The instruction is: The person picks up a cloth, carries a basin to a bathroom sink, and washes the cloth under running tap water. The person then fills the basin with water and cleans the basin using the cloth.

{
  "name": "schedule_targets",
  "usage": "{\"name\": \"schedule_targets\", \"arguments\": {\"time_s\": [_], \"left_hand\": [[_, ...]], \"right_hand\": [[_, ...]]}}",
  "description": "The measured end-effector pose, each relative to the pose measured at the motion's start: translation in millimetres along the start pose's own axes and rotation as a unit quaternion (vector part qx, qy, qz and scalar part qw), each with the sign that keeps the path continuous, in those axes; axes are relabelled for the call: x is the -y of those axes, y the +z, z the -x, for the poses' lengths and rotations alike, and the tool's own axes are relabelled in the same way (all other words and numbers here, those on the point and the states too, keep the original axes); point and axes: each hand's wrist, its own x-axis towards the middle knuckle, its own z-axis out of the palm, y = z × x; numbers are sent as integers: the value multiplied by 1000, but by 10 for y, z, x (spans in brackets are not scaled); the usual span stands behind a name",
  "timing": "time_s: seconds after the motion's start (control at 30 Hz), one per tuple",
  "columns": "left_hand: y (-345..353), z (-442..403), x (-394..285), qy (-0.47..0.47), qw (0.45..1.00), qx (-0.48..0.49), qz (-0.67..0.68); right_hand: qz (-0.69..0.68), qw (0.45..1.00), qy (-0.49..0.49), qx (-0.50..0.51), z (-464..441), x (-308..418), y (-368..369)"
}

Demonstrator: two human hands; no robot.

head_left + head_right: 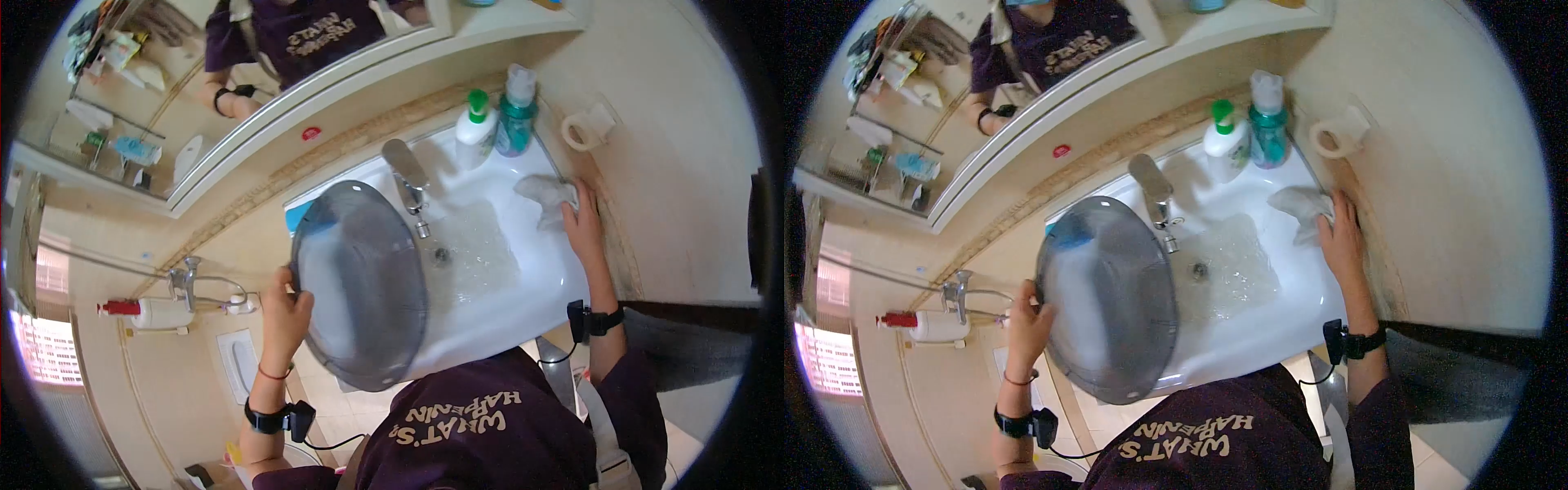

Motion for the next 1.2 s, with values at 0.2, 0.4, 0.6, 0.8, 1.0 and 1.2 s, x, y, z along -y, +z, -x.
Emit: {"name": "schedule_targets", "arguments": {"time_s": [0.2,0.4,0.6,0.8,1.0,1.2], "left_hand": [[461,296,513,-216,922,66,314],[1131,383,710,-134,914,-131,359],[1026,355,452,-141,898,-113,401],[972,512,416,-191,883,-125,409],[1307,469,603,-151,893,-155,394],[1076,539,412,-175,887,-127,408]], "right_hand": [[254,964,-67,30,91,494,137],[-6,964,-208,168,-150,1449,675],[38,886,-419,195,-610,1840,1204],[5,881,-399,255,-940,2191,1031],[-23,896,-395,203,-744,1993,1353],[-500,689,232,471,-114,880,1995]]}}
